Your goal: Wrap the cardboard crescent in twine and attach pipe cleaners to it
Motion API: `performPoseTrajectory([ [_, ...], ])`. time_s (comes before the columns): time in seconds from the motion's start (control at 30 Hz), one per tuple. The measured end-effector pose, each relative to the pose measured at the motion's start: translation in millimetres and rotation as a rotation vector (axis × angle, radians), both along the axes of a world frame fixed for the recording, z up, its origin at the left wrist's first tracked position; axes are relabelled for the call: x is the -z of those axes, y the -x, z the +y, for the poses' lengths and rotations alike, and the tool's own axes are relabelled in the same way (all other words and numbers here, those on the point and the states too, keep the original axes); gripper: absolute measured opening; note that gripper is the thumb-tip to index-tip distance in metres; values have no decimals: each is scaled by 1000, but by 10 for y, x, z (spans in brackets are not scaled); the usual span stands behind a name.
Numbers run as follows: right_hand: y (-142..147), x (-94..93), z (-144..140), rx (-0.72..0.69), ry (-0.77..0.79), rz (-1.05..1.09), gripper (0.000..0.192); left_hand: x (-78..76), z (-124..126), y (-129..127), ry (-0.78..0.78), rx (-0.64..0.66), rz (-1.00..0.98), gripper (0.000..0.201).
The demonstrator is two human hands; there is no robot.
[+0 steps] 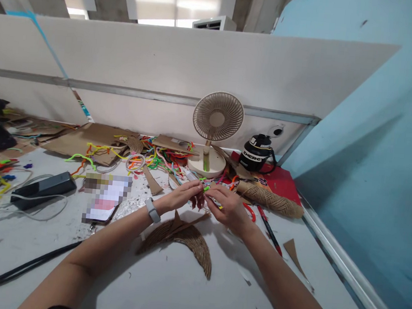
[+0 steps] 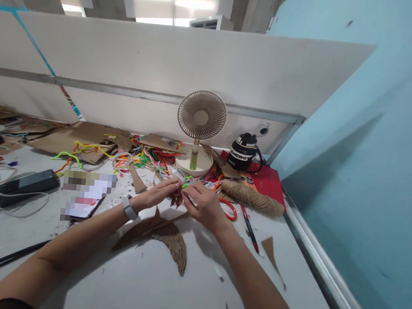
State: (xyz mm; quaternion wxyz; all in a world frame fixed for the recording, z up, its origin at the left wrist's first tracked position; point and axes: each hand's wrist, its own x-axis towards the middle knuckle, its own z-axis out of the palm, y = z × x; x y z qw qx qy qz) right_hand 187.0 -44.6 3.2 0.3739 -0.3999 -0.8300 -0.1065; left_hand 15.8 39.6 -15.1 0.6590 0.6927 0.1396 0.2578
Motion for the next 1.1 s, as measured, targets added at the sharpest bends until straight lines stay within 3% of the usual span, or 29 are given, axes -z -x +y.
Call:
performPoseTrajectory([
  [0.1, 1, 20, -3, -38, 56, 59, 13, 25, 12, 3, 30, -15, -9, 49],
  [0.4, 84, 38, -28, -134, 179, 76, 24, 143, 44, -17, 175, 119, 90, 57],
  [0.57, 63, 25, -39, -87, 200, 268, 15, 123, 39, -20, 243, 164, 0, 51],
  [0.63, 41, -6, -42, -26, 216, 367, 11, 110, 42, -17, 219, 163, -53, 53],
  [0.7, 26, -37, -42, 26, 242, 402, 19, 92, 34, -11, 182, 143, -51, 55],
  [0.83, 28, -36, -20, 13, 254, 328, 36, 12, -43, -1, 73, 68, 18, 57],
  [0.97, 43, 21, 3, -8, 179, 309, 28, -76, -130, -11, 5, 14, 50, 61],
  [1.1, 50, 12, -10, -20, 124, 318, 21, -92, -146, -12, 19, 45, 64, 65],
])
